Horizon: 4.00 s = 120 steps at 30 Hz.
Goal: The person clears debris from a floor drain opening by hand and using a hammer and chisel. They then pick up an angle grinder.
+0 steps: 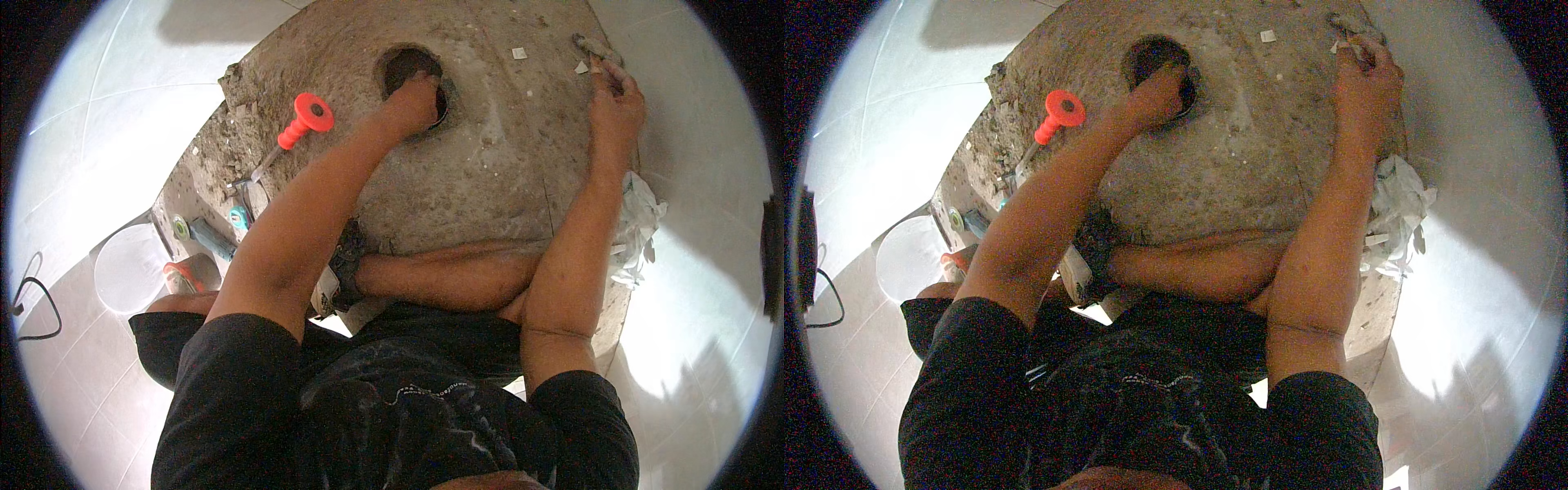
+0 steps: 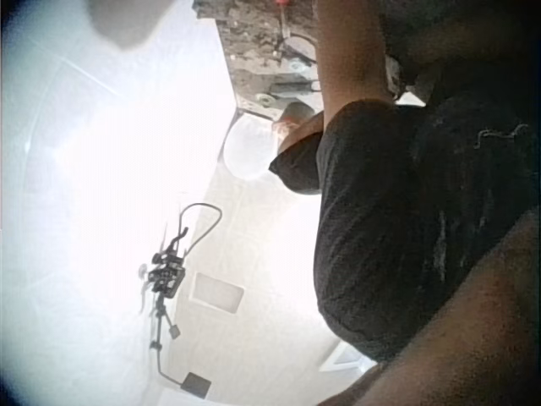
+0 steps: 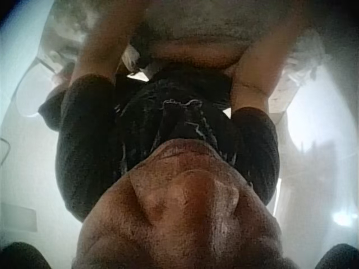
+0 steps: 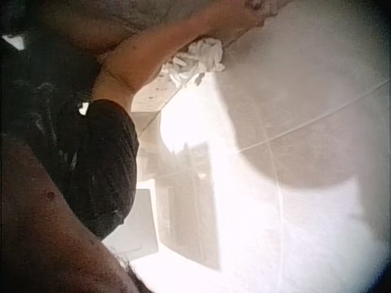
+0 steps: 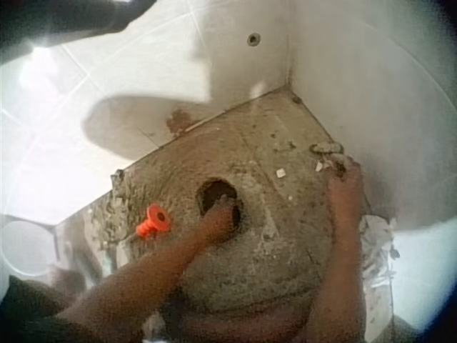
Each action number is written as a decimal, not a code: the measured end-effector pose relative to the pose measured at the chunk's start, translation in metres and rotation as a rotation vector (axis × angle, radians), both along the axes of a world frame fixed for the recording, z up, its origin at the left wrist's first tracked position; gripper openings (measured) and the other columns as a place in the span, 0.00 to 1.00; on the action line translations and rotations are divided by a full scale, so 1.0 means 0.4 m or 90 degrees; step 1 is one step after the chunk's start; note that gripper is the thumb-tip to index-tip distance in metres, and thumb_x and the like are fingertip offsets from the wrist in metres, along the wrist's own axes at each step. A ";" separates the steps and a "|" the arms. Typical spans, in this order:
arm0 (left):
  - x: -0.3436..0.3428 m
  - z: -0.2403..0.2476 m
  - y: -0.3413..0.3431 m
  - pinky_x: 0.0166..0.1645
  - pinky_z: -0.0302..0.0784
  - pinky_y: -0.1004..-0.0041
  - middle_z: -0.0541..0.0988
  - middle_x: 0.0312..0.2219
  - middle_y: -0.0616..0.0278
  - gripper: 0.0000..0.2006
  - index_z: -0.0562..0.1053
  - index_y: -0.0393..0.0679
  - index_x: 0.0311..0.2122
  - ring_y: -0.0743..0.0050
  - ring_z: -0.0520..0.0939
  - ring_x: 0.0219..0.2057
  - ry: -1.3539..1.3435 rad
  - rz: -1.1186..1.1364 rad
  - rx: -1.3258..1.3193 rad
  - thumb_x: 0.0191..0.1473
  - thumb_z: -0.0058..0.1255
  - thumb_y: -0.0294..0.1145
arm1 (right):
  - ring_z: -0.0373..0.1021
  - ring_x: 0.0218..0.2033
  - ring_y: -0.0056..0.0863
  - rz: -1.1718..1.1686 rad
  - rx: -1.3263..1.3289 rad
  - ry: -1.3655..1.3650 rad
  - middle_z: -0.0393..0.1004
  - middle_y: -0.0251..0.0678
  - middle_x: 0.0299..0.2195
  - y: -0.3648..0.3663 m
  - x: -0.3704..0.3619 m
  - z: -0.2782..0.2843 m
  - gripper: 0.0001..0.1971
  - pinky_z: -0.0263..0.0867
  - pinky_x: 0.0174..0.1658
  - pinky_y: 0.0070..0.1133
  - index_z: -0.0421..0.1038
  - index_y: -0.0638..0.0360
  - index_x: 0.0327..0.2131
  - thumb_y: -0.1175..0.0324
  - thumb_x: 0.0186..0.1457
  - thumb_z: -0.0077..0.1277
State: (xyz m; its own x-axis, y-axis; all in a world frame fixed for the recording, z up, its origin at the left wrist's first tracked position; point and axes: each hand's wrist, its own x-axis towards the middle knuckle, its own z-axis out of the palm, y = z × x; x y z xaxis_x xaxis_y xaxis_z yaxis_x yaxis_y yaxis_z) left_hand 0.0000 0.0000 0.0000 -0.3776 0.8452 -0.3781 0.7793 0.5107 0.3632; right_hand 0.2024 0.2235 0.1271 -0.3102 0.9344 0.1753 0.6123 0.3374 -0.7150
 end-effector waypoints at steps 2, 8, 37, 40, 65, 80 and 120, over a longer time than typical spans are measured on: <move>-0.012 0.034 0.003 0.58 0.70 0.49 0.74 0.51 0.37 0.26 0.68 0.38 0.57 0.36 0.74 0.54 -0.031 0.021 -0.036 0.51 0.50 0.32 | 0.74 0.44 0.31 0.002 -0.011 0.005 0.78 0.44 0.42 -0.006 -0.006 -0.016 0.18 0.67 0.49 0.26 0.78 0.63 0.44 0.60 0.54 0.61; -0.059 -0.076 0.019 0.63 0.60 0.52 0.68 0.53 0.32 0.24 0.68 0.20 0.49 0.32 0.64 0.59 0.104 0.200 -0.021 0.54 0.45 0.34 | 0.74 0.42 0.30 0.070 -0.001 0.068 0.79 0.42 0.41 0.005 -0.021 -0.005 0.17 0.67 0.48 0.25 0.78 0.63 0.44 0.62 0.54 0.61; 0.035 0.203 -0.092 0.56 0.70 0.54 0.71 0.51 0.46 0.16 0.73 0.38 0.46 0.44 0.70 0.56 0.089 0.069 0.126 0.49 0.50 0.22 | 0.76 0.38 0.29 0.138 -0.046 0.006 0.80 0.40 0.38 -0.052 -0.036 -0.005 0.14 0.69 0.45 0.25 0.78 0.58 0.44 0.62 0.59 0.53; 0.088 0.248 -0.200 0.58 0.66 0.53 0.69 0.52 0.45 0.21 0.70 0.36 0.49 0.44 0.68 0.57 0.093 0.138 0.227 0.46 0.53 0.20 | 0.77 0.37 0.28 0.237 -0.188 0.037 0.80 0.41 0.39 -0.113 -0.082 0.000 0.13 0.71 0.44 0.23 0.77 0.62 0.45 0.68 0.61 0.48; 0.217 0.152 -0.281 0.68 0.44 0.46 0.60 0.62 0.45 0.29 0.60 0.35 0.62 0.45 0.56 0.66 0.225 0.340 0.242 0.58 0.41 0.39 | 0.56 0.61 0.59 0.249 -0.081 -0.005 0.61 0.60 0.59 -0.493 -0.432 -0.353 0.25 0.46 0.68 0.41 0.64 0.75 0.55 0.69 0.56 0.47; 0.201 0.158 -0.305 0.68 0.46 0.48 0.61 0.60 0.45 0.30 0.62 0.31 0.59 0.47 0.56 0.65 0.265 0.369 0.251 0.52 0.45 0.36 | 0.67 0.54 0.48 0.372 -0.289 -0.100 0.71 0.50 0.53 -0.502 -0.464 -0.348 0.18 0.63 0.58 0.36 0.71 0.63 0.50 0.67 0.59 0.40; 0.222 0.125 -0.294 0.69 0.42 0.49 0.57 0.63 0.45 0.32 0.60 0.31 0.61 0.47 0.52 0.67 0.255 0.357 0.229 0.54 0.45 0.39 | 0.75 0.35 0.29 0.457 -0.111 0.126 0.80 0.39 0.32 -0.566 -0.398 0.072 0.10 0.69 0.41 0.26 0.77 0.59 0.39 0.67 0.54 0.59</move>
